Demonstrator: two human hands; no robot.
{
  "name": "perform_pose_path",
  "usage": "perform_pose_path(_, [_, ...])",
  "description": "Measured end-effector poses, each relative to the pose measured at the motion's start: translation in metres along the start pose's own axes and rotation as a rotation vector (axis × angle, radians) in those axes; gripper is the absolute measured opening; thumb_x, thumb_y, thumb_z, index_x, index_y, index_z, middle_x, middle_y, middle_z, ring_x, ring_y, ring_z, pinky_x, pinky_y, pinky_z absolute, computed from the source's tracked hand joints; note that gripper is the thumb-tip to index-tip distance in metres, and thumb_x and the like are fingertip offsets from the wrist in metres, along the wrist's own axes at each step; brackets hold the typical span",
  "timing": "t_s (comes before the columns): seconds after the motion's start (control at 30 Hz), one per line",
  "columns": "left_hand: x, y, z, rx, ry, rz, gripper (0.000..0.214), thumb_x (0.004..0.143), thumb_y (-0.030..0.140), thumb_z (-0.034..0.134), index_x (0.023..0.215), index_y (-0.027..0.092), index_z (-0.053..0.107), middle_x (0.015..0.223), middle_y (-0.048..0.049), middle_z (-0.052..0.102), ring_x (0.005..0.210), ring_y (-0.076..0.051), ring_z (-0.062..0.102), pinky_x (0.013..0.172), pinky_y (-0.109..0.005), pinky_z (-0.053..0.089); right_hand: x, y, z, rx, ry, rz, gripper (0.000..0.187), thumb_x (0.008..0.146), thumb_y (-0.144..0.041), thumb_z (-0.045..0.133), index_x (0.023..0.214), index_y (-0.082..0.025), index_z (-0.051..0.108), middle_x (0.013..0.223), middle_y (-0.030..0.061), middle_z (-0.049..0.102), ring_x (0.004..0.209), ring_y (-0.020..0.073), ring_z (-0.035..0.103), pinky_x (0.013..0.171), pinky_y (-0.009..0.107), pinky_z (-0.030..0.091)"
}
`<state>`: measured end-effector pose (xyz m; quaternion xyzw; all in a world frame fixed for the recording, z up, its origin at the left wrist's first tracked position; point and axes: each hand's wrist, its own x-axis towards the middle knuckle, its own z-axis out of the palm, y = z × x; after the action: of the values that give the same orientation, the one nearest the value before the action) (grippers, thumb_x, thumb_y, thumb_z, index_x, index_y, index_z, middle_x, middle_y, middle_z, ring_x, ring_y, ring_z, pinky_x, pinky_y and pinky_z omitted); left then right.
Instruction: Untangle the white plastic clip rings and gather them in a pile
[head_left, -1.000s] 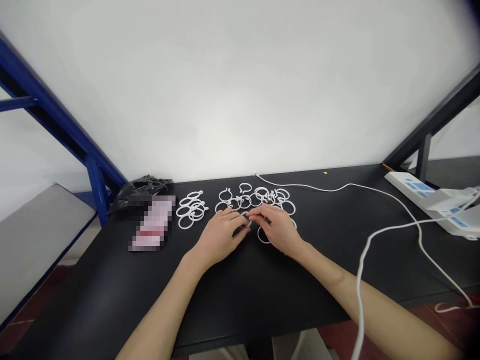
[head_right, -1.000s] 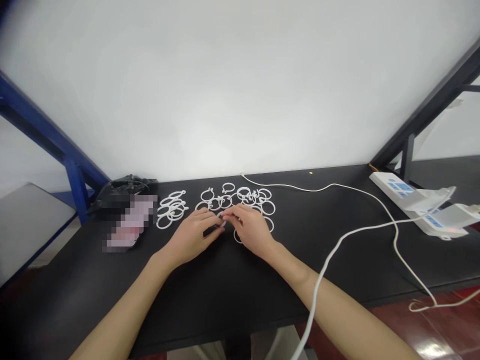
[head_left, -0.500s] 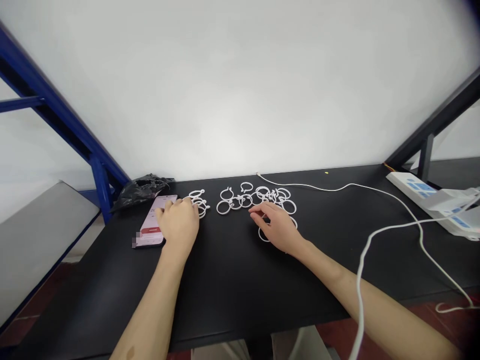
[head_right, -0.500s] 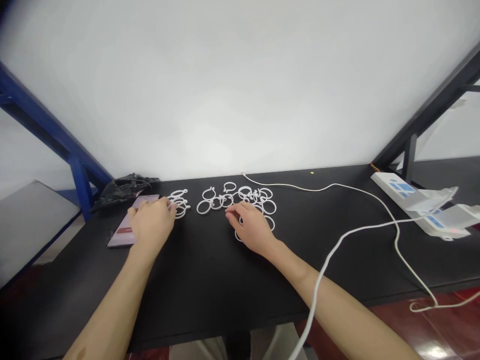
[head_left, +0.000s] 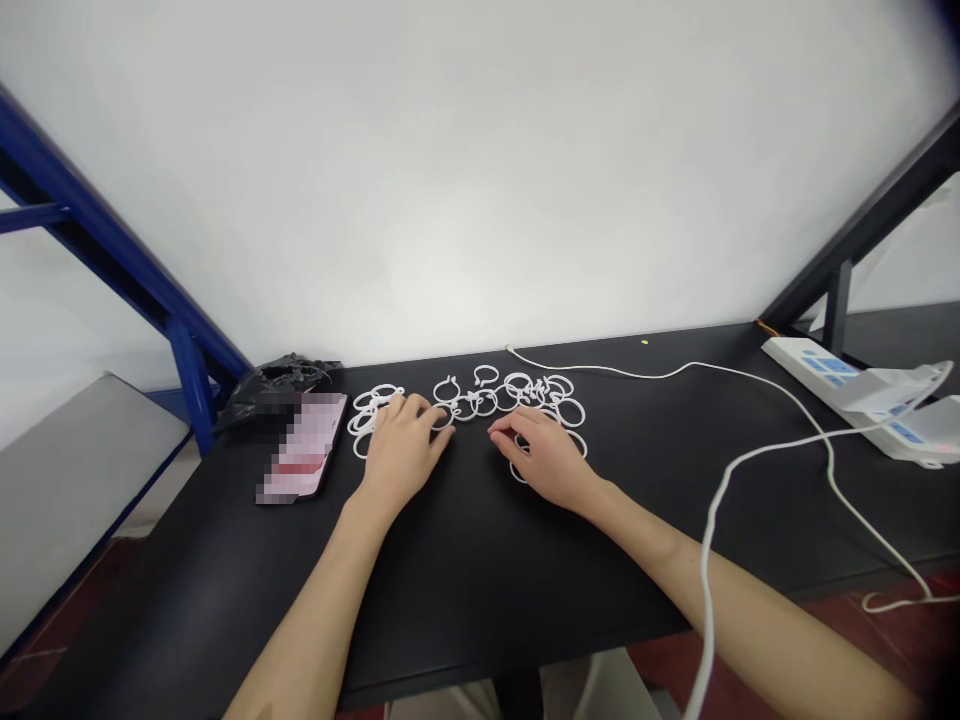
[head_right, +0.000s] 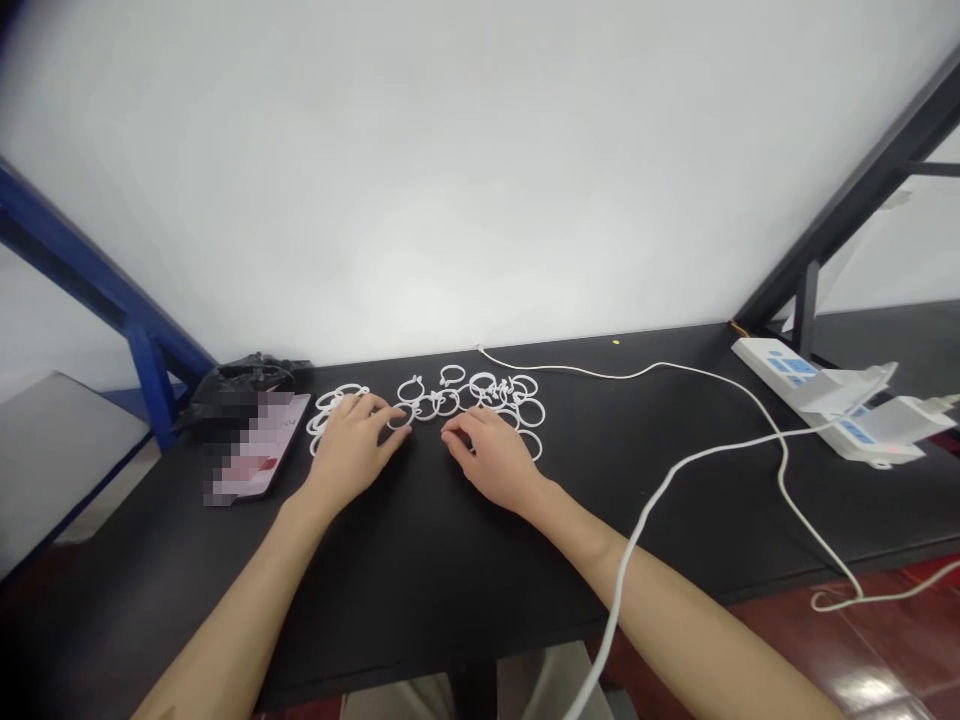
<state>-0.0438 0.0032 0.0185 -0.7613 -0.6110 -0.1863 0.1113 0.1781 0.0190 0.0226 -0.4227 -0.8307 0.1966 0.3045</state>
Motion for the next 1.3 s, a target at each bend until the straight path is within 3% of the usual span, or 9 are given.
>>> perform_pose_path(0.1, [0.0,0.004,0.005,-0.003,-0.055,0.039,0.016,0.092,0.029,0.055,0.09,0.02,0.068,0.097,-0.0086,0.064,0.093,-0.028,0.051,0.081,-0.042,0.041,0.0,-0.001,0.001,-0.002,-0.004,-0.018,0.012,0.094,-0.024,0.054,0.096,-0.022,0.066,0.097,0.0044,0.067,0.095,0.0201,0.061,0.086,0.036,0.049])
perform_pose_path(0.2, [0.001,0.007,0.002,-0.069,-0.016,0.019,0.017,0.094,0.025,0.049,0.085,0.019,0.063,0.092,-0.0077,0.064,0.09,-0.027,0.05,0.08,-0.042,0.04,0.0,-0.002,0.002,-0.013,0.011,-0.018,0.012,0.094,-0.024,0.054,0.099,-0.022,0.065,0.095,0.0041,0.066,0.093,0.0194,0.062,0.085,0.036,0.051])
perform_pose_path(0.37, [0.0,0.02,-0.02,-0.455,0.053,-0.026,0.017,0.098,0.028,0.043,0.091,0.02,0.056,0.085,-0.0032,0.061,0.081,-0.02,0.051,0.076,-0.034,0.042,-0.002,-0.003,-0.001,-0.029,0.053,-0.055,0.028,0.094,-0.025,0.055,0.122,-0.023,0.055,0.106,0.0065,0.061,0.09,0.0183,0.064,0.077,0.035,0.056])
perform_pose_path(0.53, [0.001,0.027,-0.037,-0.893,-0.142,-0.152,0.026,0.098,0.041,0.042,0.089,0.021,0.055,0.069,0.0038,0.053,0.061,-0.012,0.046,0.062,-0.027,0.037,-0.004,-0.003,-0.005,-0.003,0.054,-0.185,0.042,0.095,-0.029,0.055,0.135,-0.031,0.044,0.125,0.0078,0.055,0.088,0.016,0.065,0.069,0.032,0.059])
perform_pose_path(0.67, [0.003,0.025,-0.036,-1.091,-0.311,-0.204,0.033,0.098,0.046,0.04,0.084,0.021,0.055,0.065,0.0049,0.047,0.059,-0.011,0.042,0.061,-0.025,0.036,-0.004,-0.005,-0.005,0.019,0.075,-0.307,0.032,0.098,-0.026,0.049,0.13,-0.029,0.051,0.12,0.0063,0.061,0.089,0.0144,0.066,0.075,0.03,0.057])
perform_pose_path(0.87, [0.003,0.025,-0.028,-1.13,-0.442,-0.247,0.04,0.095,0.053,0.039,0.081,0.02,0.056,0.067,0.0031,0.049,0.057,-0.012,0.039,0.058,-0.025,0.035,-0.005,-0.006,-0.003,0.099,0.027,-0.307,0.016,0.098,-0.032,0.052,0.103,-0.024,0.065,0.095,0.0035,0.069,0.073,0.0127,0.063,0.066,0.025,0.051])
perform_pose_path(1.13, [0.002,0.025,-0.022,-1.186,-0.425,-0.25,0.039,0.096,0.05,0.04,0.077,0.019,0.054,0.067,0.0029,0.05,0.06,-0.011,0.041,0.059,-0.025,0.035,-0.007,-0.009,-0.003,0.242,0.019,-0.244,0.019,0.091,-0.035,0.064,0.105,-0.023,0.066,0.094,0.0019,0.067,0.07,0.0106,0.062,0.068,0.023,0.052])
perform_pose_path(1.3, [0.003,0.026,-0.021,-1.184,-0.416,-0.246,0.04,0.095,0.051,0.041,0.077,0.019,0.055,0.068,0.0022,0.053,0.06,-0.012,0.043,0.059,-0.025,0.037,-0.005,-0.011,-0.001,0.263,0.063,-0.214,0.013,0.093,-0.032,0.06,0.1,-0.023,0.067,0.088,0.0017,0.069,0.069,0.0114,0.061,0.066,0.024,0.051])
